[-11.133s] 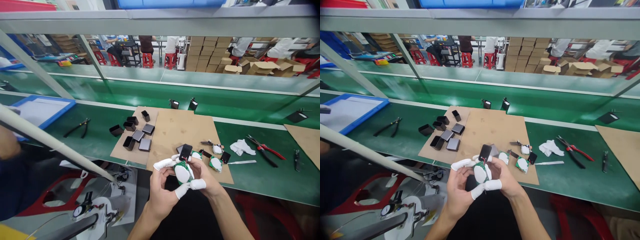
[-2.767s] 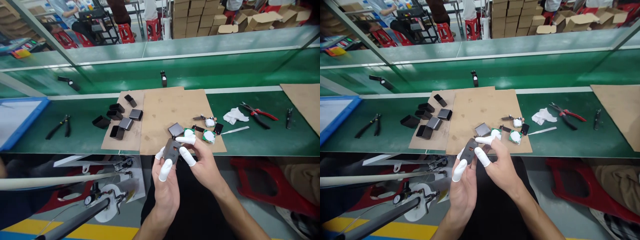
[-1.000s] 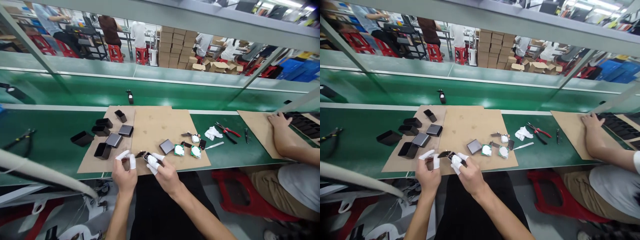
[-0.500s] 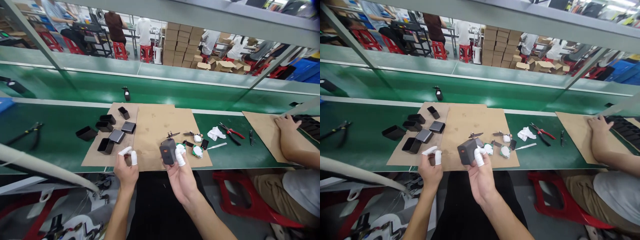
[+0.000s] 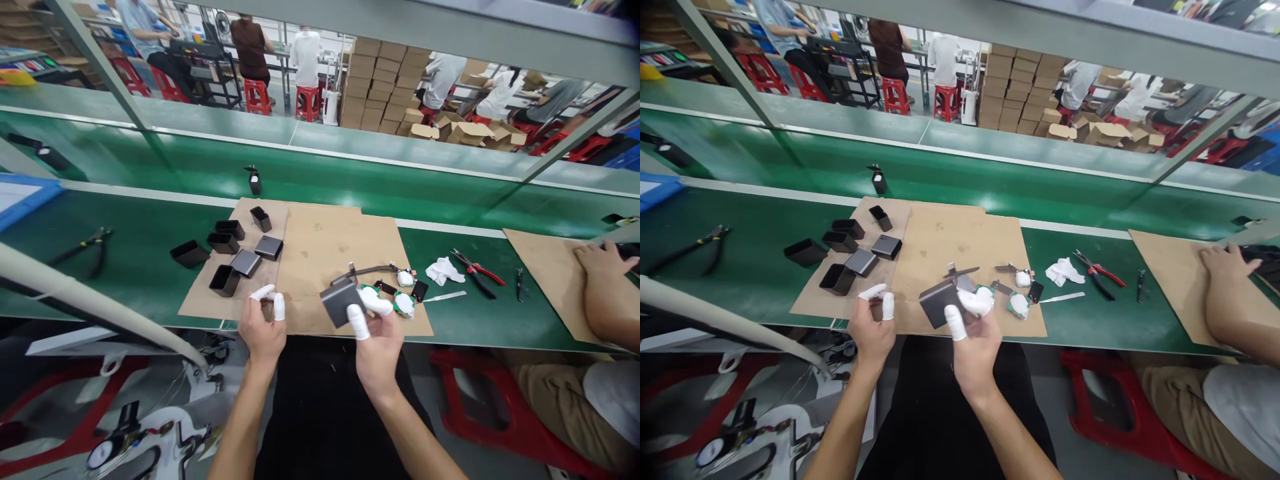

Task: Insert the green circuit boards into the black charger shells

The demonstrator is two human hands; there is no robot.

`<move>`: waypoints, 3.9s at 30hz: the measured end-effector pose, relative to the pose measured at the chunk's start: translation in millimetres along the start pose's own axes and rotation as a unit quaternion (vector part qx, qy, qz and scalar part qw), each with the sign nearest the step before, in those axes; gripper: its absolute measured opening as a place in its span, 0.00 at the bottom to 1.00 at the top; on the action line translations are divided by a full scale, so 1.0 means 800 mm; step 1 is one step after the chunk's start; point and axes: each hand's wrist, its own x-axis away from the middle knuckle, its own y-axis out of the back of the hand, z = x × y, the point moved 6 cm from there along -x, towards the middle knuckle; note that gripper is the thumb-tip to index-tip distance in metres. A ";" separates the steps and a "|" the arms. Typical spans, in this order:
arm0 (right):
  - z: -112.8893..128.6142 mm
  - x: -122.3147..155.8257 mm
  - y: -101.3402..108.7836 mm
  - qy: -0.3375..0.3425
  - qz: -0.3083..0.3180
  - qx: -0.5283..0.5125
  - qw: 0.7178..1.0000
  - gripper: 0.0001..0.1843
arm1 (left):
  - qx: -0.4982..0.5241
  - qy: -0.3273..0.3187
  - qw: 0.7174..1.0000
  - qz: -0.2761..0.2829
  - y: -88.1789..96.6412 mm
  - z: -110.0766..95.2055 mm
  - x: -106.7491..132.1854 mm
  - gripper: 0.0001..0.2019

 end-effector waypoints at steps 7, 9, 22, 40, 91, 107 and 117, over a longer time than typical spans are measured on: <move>-0.042 0.027 -0.049 0.198 0.150 0.220 0.943 0.16 | 0.002 -0.006 1.000 0.003 0.004 -0.002 0.003 0.13; -0.045 0.029 -0.052 0.210 0.156 0.236 0.936 0.18 | 0.005 -0.006 1.000 0.006 0.004 -0.003 0.004 0.13; -0.059 0.028 -0.048 0.242 0.093 0.254 0.932 0.34 | 0.006 -0.027 1.000 0.009 0.009 -0.004 0.005 0.12; -0.055 0.024 -0.065 0.244 0.179 0.303 0.903 0.28 | 0.002 -0.037 0.999 0.011 0.008 0.000 0.006 0.12; 0.027 0.038 -0.026 -0.407 -0.017 -0.367 0.836 0.17 | -0.060 -0.072 0.995 0.019 0.003 -0.008 0.006 0.13; -0.060 0.030 -0.054 0.151 0.153 0.181 0.960 0.17 | -0.053 -0.069 0.996 0.012 0.004 -0.012 0.003 0.11; -0.073 0.029 -0.043 0.128 0.128 0.173 0.968 0.19 | -0.076 -0.069 0.995 0.016 0.004 -0.008 0.005 0.10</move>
